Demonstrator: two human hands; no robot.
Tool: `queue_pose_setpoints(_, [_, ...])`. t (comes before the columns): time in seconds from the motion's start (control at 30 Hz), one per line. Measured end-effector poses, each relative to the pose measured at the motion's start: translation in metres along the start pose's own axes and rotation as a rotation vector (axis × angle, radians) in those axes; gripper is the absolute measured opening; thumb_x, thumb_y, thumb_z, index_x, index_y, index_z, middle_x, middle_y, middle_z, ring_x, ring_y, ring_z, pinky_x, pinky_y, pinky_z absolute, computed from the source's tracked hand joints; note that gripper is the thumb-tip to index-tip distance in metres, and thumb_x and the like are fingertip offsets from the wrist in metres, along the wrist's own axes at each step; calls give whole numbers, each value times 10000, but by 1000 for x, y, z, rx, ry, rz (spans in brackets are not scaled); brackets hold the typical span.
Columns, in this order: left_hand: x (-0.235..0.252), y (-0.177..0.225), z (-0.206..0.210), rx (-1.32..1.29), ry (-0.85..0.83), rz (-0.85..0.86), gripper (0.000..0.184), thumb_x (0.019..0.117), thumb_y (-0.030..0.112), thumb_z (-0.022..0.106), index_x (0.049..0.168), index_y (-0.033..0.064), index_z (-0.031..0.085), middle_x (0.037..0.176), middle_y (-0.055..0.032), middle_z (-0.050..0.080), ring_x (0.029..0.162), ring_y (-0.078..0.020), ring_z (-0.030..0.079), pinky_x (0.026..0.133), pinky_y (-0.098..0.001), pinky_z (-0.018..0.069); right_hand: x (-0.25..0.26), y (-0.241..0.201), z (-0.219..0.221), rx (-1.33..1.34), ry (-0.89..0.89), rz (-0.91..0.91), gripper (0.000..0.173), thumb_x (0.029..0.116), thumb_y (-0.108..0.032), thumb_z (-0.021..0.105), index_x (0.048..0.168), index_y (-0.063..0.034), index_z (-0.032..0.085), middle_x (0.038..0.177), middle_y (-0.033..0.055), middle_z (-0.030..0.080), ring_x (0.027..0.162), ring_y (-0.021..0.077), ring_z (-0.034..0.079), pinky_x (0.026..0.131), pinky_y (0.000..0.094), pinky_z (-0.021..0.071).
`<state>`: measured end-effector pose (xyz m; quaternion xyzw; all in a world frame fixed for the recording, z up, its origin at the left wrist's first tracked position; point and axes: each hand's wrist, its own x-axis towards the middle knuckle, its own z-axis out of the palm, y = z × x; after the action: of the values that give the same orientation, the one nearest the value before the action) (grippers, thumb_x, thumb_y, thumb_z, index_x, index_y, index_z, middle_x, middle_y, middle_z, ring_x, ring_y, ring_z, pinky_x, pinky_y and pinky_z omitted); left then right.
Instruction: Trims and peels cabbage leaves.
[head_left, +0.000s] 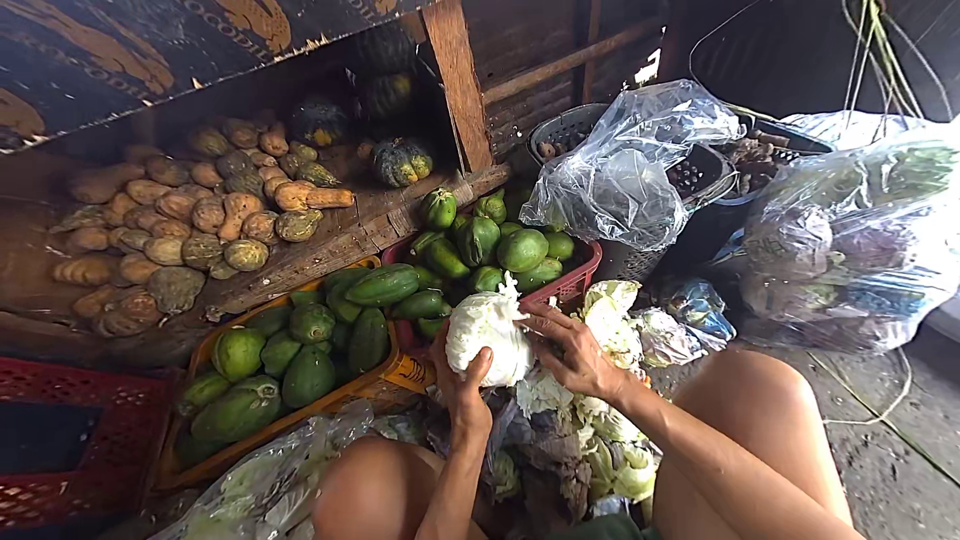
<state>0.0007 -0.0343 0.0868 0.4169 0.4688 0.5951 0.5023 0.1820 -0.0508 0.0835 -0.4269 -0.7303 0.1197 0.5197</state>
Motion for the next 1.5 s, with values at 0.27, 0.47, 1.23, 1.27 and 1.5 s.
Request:
queue_pose_setpoints(0.27, [2,6,-1,63,-22,-126,864,777,300,697,1521,54,335,1372,-154,549,1170,-196,604,911,-387,564,-3,-1,-1,108,-144,168,631,806,-417,776,1238,24,648,1234,222,612,1024,250,630,809,407,546])
queue_pose_setpoints(0.47, [1,4,-4,129,-87,-87,919,715,326,741,1507,45,369,1353,-138,568,1156,-174,617,886,-364,579,-3,-7,2,-25,-162,130,632,770,-506,831,1089,15,670,1074,232,623,832,290,656,639,454,542])
queue_pose_setpoints(1.23, [7,13,-8,81,-64,-168,748,832,275,639,1493,55,367,1243,-126,619,1020,-160,668,785,-351,600,-19,2,-6,-199,-209,-376,138,943,-94,633,1029,-49,731,896,145,681,720,252,684,577,364,563])
queue_pose_setpoints(1.27, [8,16,-8,52,-52,-193,701,870,256,612,1491,58,354,1219,-131,626,987,-169,681,761,-354,610,-18,2,-9,-203,-200,-384,126,948,-82,631,1013,-46,733,910,151,690,722,249,690,578,355,565])
queue_pose_setpoints(1.5, [17,41,-12,-187,88,-377,403,1064,397,378,1322,123,521,1132,-131,672,970,-281,699,750,-499,603,-14,32,-36,-295,-3,-13,140,936,-115,689,945,13,747,959,167,734,792,279,735,690,442,619])
